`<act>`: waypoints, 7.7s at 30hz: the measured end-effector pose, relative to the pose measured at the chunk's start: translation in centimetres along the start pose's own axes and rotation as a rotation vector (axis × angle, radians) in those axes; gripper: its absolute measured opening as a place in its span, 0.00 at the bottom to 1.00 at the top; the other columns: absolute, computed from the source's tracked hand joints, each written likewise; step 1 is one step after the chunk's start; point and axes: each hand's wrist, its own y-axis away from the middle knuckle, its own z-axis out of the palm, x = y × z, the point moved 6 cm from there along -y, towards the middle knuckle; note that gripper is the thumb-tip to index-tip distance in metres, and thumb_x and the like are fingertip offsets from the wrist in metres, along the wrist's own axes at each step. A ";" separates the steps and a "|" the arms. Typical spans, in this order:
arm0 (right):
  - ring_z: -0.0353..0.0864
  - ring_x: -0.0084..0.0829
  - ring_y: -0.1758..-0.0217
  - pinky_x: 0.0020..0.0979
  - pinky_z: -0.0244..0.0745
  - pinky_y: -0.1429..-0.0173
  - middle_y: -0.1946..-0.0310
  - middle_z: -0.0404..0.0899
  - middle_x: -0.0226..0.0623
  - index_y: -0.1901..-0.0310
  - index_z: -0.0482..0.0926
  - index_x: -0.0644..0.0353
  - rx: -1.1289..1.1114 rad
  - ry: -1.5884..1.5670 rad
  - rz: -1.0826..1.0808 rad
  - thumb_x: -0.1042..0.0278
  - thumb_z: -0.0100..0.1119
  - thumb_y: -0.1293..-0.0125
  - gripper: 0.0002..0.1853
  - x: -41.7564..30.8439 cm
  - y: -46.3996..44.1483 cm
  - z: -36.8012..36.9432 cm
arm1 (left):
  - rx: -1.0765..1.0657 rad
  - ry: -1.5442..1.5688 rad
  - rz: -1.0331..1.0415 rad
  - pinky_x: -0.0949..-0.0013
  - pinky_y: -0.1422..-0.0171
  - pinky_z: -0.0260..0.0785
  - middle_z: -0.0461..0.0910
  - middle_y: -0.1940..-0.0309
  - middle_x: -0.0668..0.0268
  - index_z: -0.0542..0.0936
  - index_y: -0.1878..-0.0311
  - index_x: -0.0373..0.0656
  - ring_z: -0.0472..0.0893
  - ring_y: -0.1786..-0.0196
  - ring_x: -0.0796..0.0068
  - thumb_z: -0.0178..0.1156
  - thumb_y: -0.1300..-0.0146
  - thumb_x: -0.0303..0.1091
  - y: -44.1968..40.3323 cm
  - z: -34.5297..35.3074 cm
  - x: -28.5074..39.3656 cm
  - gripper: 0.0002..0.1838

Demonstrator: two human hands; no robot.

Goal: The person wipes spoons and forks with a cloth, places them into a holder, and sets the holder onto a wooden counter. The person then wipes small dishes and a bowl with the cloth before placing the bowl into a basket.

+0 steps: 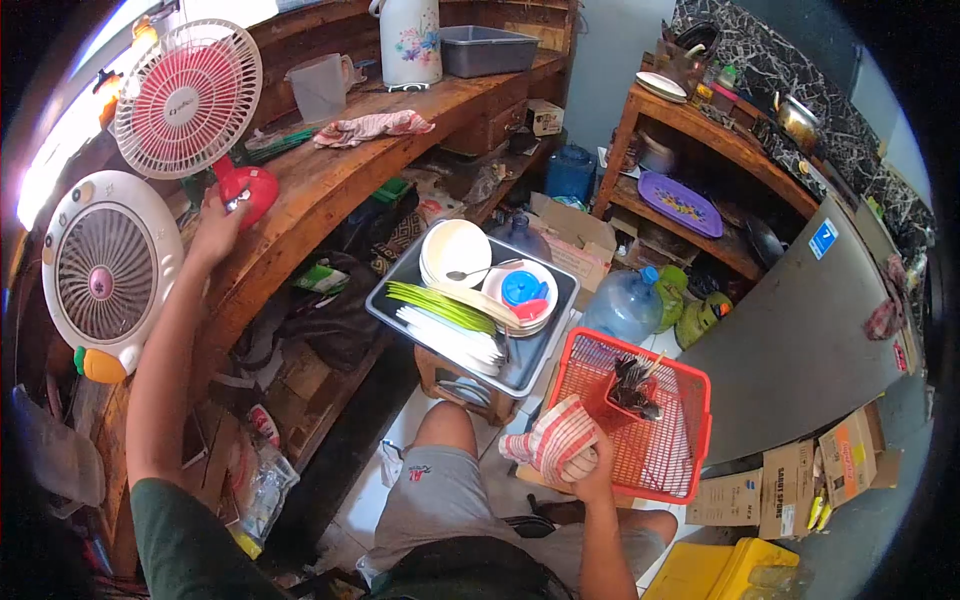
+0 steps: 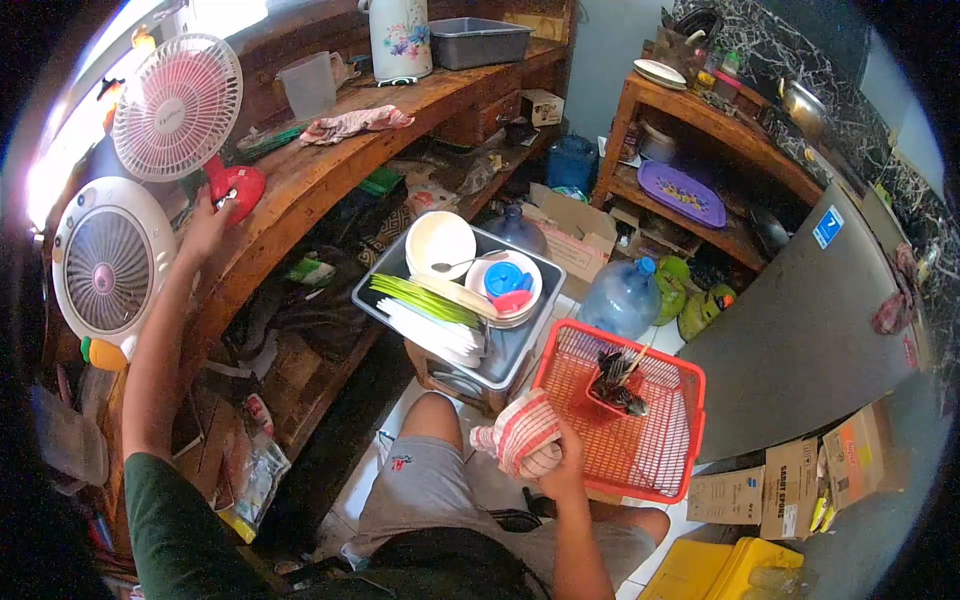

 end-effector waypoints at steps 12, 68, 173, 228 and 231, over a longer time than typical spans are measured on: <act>0.78 0.25 0.47 0.30 0.73 0.42 0.51 0.80 0.34 0.39 0.73 0.67 -0.053 -0.115 0.109 0.77 0.59 0.38 0.23 -1.4 0.7 1.5 | -0.605 -0.066 0.455 0.54 0.27 0.63 0.67 0.31 0.45 0.75 0.37 0.38 0.72 0.32 0.48 0.70 0.45 0.56 20.6 -8.4 25.1 0.39; 0.82 0.38 0.51 0.49 0.69 0.43 0.59 0.82 0.38 0.63 0.84 0.53 -0.532 1.727 -0.685 0.70 0.58 0.42 0.07 3.9 -34.9 13.1 | -0.634 -0.366 0.690 0.71 0.68 0.70 0.86 0.70 0.73 0.86 0.67 0.59 0.86 0.66 0.76 0.61 0.40 0.36 28.0 26.4 38.4 0.05; 0.86 0.29 0.71 0.26 0.80 0.72 0.56 0.84 0.53 0.70 0.54 0.56 0.397 0.099 0.137 0.80 0.63 0.34 0.22 -4.3 6.2 -9.5 | -1.021 0.239 0.454 0.51 0.57 0.75 0.84 0.68 0.54 0.86 0.62 0.49 0.84 0.61 0.51 0.68 0.44 0.44 39.7 15.8 37.0 0.11; 0.63 0.14 0.77 0.23 0.63 0.73 0.63 0.86 0.40 0.73 0.57 0.59 0.324 0.127 -0.037 0.73 0.56 0.27 0.19 -6.4 4.9 -0.7 | -0.896 1.920 -0.603 0.61 0.42 0.75 0.78 0.50 0.64 0.72 0.42 0.41 0.81 0.48 0.68 0.47 0.24 0.48 40.0 18.1 39.8 0.20; 0.62 0.16 0.77 0.25 0.63 0.73 0.72 0.81 0.34 0.73 0.61 0.61 0.319 0.288 -0.050 0.73 0.58 0.28 0.18 -7.2 4.9 -0.1 | -0.838 1.746 -0.664 0.72 0.54 0.73 0.81 0.60 0.69 0.77 0.50 0.40 0.80 0.61 0.79 0.49 0.24 0.37 39.7 16.7 40.6 0.12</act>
